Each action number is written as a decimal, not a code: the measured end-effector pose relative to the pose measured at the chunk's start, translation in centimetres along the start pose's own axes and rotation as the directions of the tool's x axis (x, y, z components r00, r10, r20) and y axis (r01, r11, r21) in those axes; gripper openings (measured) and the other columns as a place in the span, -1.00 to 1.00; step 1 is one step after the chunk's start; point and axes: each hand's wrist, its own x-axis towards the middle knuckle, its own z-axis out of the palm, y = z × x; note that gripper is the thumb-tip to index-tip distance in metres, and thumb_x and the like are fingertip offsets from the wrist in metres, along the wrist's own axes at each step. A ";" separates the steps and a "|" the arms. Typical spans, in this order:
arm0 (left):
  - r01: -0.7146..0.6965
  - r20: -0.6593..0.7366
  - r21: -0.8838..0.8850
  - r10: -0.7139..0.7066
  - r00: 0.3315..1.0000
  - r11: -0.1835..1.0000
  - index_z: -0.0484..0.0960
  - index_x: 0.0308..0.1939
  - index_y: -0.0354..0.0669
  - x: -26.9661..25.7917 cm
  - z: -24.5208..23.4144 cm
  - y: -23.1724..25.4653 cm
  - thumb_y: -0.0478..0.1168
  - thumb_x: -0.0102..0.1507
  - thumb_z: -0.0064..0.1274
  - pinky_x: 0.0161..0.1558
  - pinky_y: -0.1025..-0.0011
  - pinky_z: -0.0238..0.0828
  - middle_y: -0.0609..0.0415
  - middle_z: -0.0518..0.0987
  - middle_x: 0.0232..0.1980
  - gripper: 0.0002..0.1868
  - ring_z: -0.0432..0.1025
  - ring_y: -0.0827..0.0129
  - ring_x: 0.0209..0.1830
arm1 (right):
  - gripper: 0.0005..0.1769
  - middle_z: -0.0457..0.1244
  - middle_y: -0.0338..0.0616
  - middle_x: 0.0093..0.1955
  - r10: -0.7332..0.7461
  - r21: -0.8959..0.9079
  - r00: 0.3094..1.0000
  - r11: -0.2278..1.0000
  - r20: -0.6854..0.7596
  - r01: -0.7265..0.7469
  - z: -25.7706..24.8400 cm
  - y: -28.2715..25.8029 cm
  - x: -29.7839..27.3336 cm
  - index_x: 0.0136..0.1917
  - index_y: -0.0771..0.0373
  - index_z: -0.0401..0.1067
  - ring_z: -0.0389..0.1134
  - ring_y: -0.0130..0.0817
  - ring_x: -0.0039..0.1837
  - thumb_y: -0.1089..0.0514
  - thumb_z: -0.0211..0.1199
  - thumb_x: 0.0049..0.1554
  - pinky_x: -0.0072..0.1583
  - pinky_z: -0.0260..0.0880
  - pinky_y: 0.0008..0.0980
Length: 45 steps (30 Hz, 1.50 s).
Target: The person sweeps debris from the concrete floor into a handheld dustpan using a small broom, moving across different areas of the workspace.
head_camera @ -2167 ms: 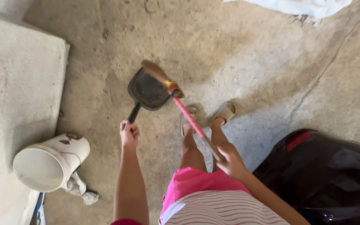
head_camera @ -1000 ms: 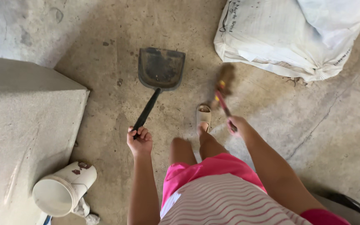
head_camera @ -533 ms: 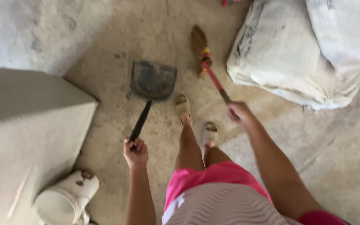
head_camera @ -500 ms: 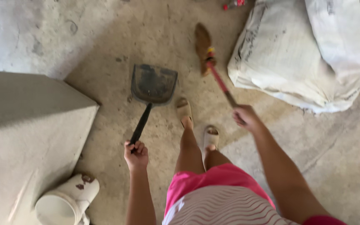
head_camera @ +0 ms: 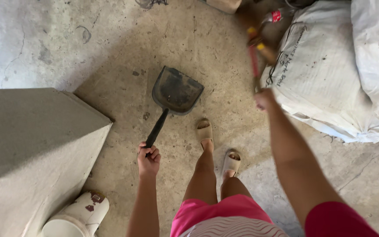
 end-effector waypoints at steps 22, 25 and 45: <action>-0.015 -0.061 0.092 0.020 0.998 0.996 0.40 -0.16 0.09 1.0 -5.3 3.8 -0.45 0.16 -0.17 -0.52 0.50 -0.02 0.19 0.20 -0.44 -0.70 0.00 0.47 -0.54 | -0.76 0.20 -0.14 -0.43 -0.016 0.169 1.000 0.985 -0.020 0.019 -1.5 1.7 -2.4 0.11 0.35 0.38 0.19 -0.37 -0.49 0.25 0.24 0.17 -0.47 0.16 -0.28; -0.022 -0.061 0.079 0.026 0.998 0.997 0.38 -0.16 0.11 1.0 -6.5 3.6 -0.45 0.16 -0.17 -0.52 0.50 -0.02 0.18 0.22 -0.44 -0.70 0.02 0.47 -0.53 | -0.76 0.21 -0.20 -0.42 0.230 0.230 0.972 0.944 0.050 -0.235 1.8 0.2 -1.0 0.10 0.22 0.38 0.18 -0.45 -0.48 0.25 0.24 0.14 -0.46 0.16 -0.39; -0.033 -0.139 0.095 0.046 0.989 0.995 0.40 -0.13 0.05 2.1 -5.5 1.2 -0.41 0.30 -0.13 -0.54 0.47 0.01 0.16 0.30 -0.45 -0.80 0.05 0.47 -0.56 | -0.59 0.19 -0.15 -0.42 0.104 0.142 0.994 0.984 0.041 -0.109 1.9 2.6 -4.4 0.28 0.31 0.32 0.15 -0.41 -0.50 0.23 0.20 0.16 -0.48 0.11 -0.37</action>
